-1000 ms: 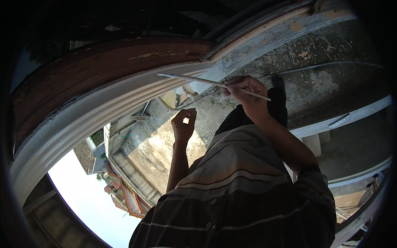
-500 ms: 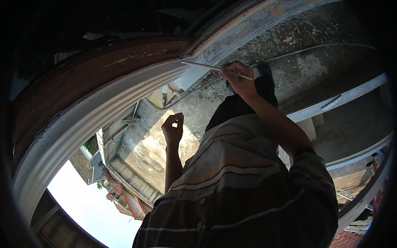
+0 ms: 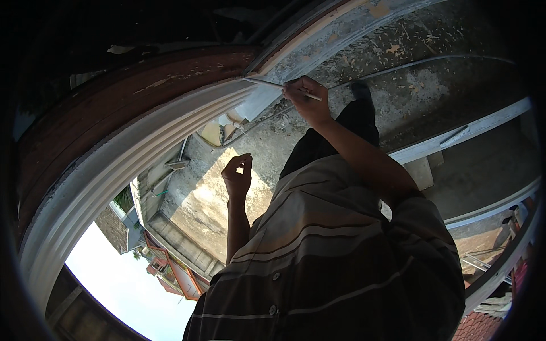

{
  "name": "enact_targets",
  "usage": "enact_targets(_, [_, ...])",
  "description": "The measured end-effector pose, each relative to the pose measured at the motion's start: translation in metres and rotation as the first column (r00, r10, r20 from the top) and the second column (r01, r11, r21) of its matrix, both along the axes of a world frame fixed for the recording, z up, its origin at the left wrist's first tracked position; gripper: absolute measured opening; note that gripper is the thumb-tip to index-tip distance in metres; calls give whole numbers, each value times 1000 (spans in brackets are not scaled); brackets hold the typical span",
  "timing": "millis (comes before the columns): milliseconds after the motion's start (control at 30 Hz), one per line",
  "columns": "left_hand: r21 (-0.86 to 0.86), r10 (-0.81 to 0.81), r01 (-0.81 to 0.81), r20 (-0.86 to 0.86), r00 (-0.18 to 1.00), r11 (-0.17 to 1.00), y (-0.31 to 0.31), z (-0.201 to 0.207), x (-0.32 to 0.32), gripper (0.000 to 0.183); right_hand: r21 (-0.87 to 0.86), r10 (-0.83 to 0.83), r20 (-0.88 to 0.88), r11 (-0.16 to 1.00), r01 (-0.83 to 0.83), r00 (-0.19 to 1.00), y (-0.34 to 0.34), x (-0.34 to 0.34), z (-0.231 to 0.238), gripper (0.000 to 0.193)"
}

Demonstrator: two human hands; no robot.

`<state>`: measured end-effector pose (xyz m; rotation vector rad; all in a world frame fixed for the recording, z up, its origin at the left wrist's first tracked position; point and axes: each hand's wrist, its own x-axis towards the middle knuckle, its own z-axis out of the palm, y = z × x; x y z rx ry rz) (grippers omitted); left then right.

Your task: The person paints a white decorative trim and a wooden window frame with a paint brush, using white paint from a paint bucket.

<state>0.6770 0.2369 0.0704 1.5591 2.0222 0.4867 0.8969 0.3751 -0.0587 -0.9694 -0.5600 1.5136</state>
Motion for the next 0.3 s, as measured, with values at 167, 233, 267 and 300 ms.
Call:
enact_targets(167, [-12, 2, -2, -5, 1000, 1000, -1, -1, 0, 9, -5, 20, -2, 1000, -20, 1000, -5, 1, 3, 9])
enact_targets(233, [-13, 0, 0, 2, 1000, 1000, -2, -2, -1, 8, -21, 39, 15, 999, -39, 999, -10, 7, -9, 9])
enact_targets(267, [-12, -1, 1, 4, 1000, 1000, -2, -3, -2, 8, -6, 42, 56, 999, -41, 998, -10, 9, -17, 8])
enact_targets(300, [-14, -2, 2, 6, 1000, 1000, -1, -4, -2, 8, 9, 44, 96, 999, -45, 994, -8, 10, -25, 8])
